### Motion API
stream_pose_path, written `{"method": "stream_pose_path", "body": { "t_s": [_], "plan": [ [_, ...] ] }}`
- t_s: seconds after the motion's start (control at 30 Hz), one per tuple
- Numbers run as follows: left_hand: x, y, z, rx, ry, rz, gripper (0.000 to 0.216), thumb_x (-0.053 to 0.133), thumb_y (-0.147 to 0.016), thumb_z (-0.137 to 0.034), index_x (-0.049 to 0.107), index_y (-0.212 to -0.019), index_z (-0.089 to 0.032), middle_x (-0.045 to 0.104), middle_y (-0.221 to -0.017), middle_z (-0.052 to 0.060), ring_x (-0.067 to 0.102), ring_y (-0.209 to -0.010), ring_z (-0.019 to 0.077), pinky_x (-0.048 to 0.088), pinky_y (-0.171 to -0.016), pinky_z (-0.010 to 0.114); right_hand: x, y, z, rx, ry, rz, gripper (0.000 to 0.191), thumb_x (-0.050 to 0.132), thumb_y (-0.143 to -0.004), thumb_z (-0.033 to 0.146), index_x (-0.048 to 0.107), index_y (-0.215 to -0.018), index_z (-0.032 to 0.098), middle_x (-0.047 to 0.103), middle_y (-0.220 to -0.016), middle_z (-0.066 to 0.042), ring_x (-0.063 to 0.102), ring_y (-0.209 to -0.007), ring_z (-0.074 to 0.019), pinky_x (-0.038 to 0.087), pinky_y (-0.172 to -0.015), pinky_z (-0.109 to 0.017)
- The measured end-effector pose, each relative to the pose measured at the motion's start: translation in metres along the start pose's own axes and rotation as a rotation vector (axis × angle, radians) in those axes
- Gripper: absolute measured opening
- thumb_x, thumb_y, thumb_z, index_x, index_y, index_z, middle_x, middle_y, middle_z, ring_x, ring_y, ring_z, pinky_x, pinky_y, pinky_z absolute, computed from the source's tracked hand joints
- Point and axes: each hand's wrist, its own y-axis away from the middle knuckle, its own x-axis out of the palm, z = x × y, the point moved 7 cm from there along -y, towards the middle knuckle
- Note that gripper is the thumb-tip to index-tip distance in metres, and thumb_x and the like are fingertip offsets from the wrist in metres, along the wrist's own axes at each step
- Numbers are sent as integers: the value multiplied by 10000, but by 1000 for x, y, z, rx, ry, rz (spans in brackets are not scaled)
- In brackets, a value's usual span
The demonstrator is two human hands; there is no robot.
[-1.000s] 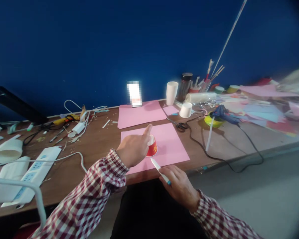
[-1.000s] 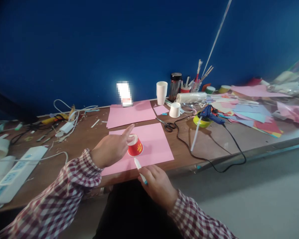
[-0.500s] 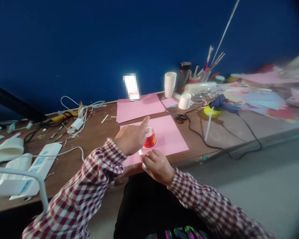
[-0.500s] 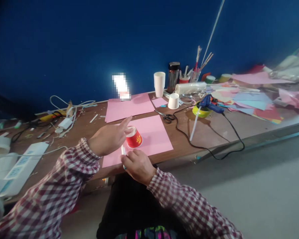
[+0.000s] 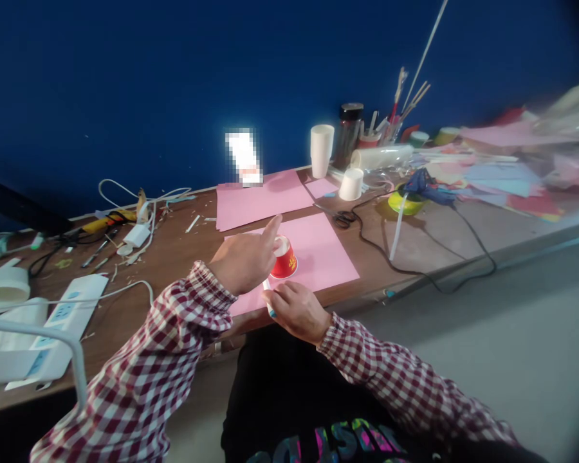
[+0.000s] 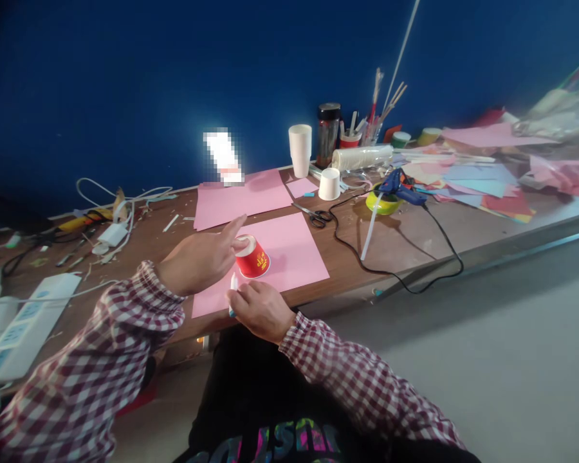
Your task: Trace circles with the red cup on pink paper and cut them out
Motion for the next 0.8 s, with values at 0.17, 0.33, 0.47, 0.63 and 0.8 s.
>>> {"method": "stream_pose_path", "body": {
  "t_s": [0.17,0.33,0.47,0.63,0.8],
  "plan": [
    [0,1,-1,-6,-24,13,566,290,-905,-244,124,-1432,-125,687,-948,75,634,-791,196,416,-650,272,3,1,0,4,10,18,219,426,-912,182,534,-1088,111,580,-847,-89,503,-753,-211,453,-676,-358],
    [0,0,-1,-7,-24,15,556,276,-917,-256,115,-1434,-128,684,-938,76,634,-782,189,418,-657,270,1,-1,-1,31,11,16,179,434,-914,186,551,-1034,123,572,-808,-78,503,-732,-205,450,-661,-352],
    [2,-1,0,-18,-48,39,580,290,-911,-259,85,-1438,-129,686,-871,66,641,-747,193,422,-641,275,2,-1,-1,26,20,10,193,447,-914,190,543,-1060,109,574,-816,-77,507,-738,-203,450,-661,-346],
    [3,-2,-1,-6,-52,28,584,298,-903,-255,90,-1434,-131,688,-861,72,647,-747,205,421,-615,282,3,-1,-1,32,40,4,193,450,-914,185,545,-1063,108,575,-815,-73,515,-736,-197,446,-668,-340],
    [4,-2,0,-5,-45,13,582,304,-900,-257,101,-1431,-134,690,-849,69,644,-720,204,411,-597,280,1,-4,1,46,58,12,159,460,-903,162,560,-1015,108,575,-799,-65,520,-731,-199,444,-663,-334]
  ]
}}
